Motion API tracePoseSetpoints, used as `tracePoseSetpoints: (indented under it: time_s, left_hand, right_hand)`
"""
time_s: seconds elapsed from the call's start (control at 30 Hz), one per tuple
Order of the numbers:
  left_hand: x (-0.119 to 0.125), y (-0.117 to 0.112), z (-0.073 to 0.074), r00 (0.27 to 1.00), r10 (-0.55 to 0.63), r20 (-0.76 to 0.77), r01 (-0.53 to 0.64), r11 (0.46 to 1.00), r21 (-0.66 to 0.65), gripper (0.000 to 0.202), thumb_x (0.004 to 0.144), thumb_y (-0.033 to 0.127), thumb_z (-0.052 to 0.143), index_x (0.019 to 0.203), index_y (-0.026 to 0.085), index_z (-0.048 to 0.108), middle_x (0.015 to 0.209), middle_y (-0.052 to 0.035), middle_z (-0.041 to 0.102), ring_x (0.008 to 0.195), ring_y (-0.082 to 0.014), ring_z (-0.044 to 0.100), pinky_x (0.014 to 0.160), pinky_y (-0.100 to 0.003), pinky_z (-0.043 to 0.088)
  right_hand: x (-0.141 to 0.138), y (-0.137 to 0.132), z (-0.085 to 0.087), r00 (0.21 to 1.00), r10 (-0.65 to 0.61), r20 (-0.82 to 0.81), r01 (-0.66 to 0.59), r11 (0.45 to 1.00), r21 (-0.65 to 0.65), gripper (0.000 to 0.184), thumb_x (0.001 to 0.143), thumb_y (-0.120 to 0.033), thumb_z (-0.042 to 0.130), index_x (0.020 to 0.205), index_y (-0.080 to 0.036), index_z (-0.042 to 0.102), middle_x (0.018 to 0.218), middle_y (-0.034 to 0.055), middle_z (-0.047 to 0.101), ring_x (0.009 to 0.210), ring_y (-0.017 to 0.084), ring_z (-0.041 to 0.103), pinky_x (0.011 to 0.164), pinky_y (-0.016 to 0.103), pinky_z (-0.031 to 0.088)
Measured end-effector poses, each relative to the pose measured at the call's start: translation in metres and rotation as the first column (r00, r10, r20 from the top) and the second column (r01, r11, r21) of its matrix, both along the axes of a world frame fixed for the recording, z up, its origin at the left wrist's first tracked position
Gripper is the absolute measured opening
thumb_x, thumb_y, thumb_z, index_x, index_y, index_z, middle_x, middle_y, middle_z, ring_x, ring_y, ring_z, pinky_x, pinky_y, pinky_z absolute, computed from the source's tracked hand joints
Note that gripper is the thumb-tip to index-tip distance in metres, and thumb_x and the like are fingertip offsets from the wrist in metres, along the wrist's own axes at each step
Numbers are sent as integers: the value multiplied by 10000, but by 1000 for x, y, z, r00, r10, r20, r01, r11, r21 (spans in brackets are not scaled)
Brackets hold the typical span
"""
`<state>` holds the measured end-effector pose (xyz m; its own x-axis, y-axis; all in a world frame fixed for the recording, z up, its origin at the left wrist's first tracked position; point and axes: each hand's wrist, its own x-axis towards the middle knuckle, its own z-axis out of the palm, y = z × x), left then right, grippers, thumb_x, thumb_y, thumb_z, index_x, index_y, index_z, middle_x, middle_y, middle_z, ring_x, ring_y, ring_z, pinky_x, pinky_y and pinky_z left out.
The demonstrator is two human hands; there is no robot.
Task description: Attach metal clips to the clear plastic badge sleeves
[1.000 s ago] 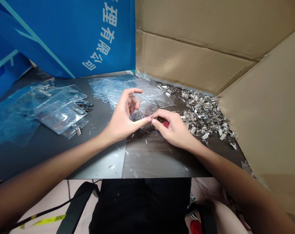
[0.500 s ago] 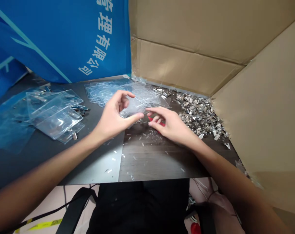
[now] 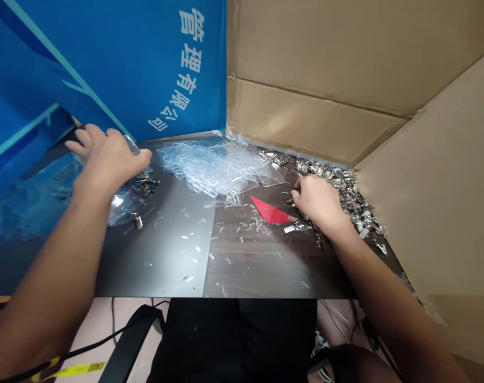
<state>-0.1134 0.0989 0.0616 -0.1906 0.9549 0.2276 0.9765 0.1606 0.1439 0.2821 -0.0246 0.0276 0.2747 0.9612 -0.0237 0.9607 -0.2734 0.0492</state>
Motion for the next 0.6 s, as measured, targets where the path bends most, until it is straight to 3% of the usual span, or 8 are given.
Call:
tracePoseSetpoints:
  time_s: [0.2,0.37,0.5,0.53,0.6]
  left_hand:
    - [-9,8,-1,997,45,-64,-54,986,-156,834,985,519,594,1494,-140,532,1699,-472,360,1622,-616,283,1281,-826,230]
    - [-22,18,-10,993,66,-97,-82,983,-165,743,955,400,616,1473,-130,568,1667,-477,405,1588,-616,325,1243,-848,247]
    - [-27,19,-14,985,71,-157,-98,980,-173,662,891,239,647,1454,-107,605,1664,-463,414,1583,-606,372,1258,-800,279]
    - [-26,19,-15,986,57,-159,-78,988,-135,626,895,220,636,1439,-89,626,1650,-444,445,1574,-597,396,1258,-793,293]
    - [-21,20,-18,989,-74,-129,69,997,-45,553,943,231,589,1412,-51,667,1603,-401,524,1540,-580,451,1231,-789,342]
  right_hand:
    - [-3,2,4,1000,-24,-14,23,998,-60,286,1090,-146,575,1113,-145,860,1236,202,844,1167,373,821,859,385,561]
    - [-8,-1,7,999,-42,1,42,999,-1,338,1125,-130,488,1255,-90,797,1230,266,832,1149,392,824,862,397,557]
    - [-11,-3,10,996,-82,-29,84,994,73,348,1119,-89,446,1343,-48,709,1182,291,825,1101,399,826,863,411,548]
    - [-11,-4,10,996,-78,-44,82,992,97,344,1117,-87,444,1344,-47,699,1187,293,821,1088,397,823,861,415,545]
    - [-9,-3,6,995,-49,-83,62,985,162,324,1112,-98,449,1318,-57,697,1208,294,810,1052,391,809,851,429,537]
